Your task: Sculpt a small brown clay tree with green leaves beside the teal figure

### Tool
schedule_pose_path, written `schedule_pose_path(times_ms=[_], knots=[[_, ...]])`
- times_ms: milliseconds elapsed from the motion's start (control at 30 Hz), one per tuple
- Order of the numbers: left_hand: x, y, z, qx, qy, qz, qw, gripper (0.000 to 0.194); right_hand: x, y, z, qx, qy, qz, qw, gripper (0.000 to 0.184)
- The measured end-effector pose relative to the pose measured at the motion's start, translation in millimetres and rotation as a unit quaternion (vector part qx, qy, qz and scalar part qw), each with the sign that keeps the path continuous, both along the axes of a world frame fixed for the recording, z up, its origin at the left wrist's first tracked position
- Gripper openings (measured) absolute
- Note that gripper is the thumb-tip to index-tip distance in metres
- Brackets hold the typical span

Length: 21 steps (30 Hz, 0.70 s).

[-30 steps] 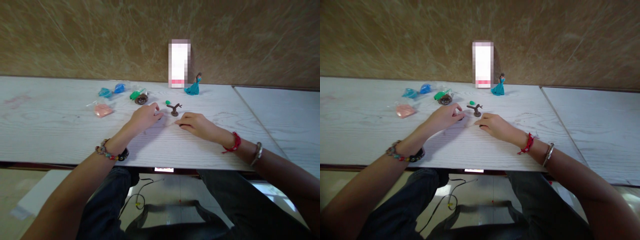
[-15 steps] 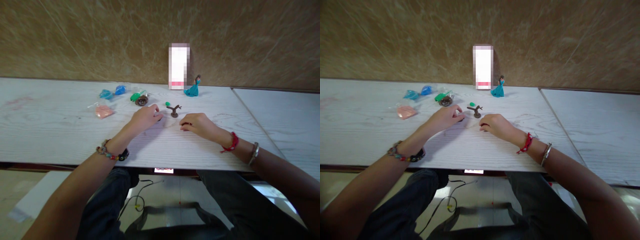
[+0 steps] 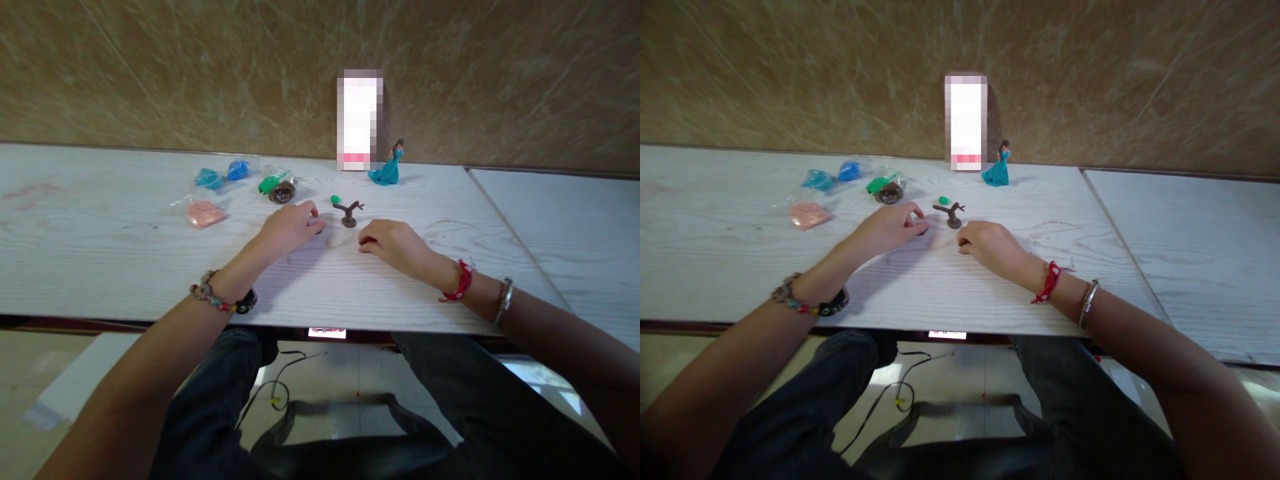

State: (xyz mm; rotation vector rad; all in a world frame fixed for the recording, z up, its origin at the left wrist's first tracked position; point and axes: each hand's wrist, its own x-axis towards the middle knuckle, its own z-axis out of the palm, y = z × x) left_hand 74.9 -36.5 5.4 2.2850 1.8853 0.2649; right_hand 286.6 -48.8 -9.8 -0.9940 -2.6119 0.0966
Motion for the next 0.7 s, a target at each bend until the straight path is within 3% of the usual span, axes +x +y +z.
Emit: schedule_pose_path(times_ms=[233,467,700], knots=[[1,0,-0.5,-0.003,0.013,0.000,1.000,0.038,2,5,-7.5,0.028,0.002,0.029,0.999,0.023],[-1,-1,2.0,0.000,0.008,-0.006,1.000,0.040,9,5,-5.0,0.001,0.036,0.044,0.998,0.021],[-2,-1,3.0,-0.006,0.015,-0.004,1.000,0.041,28,-17,-15.1,0.064,-0.023,0.044,0.997,0.031]])
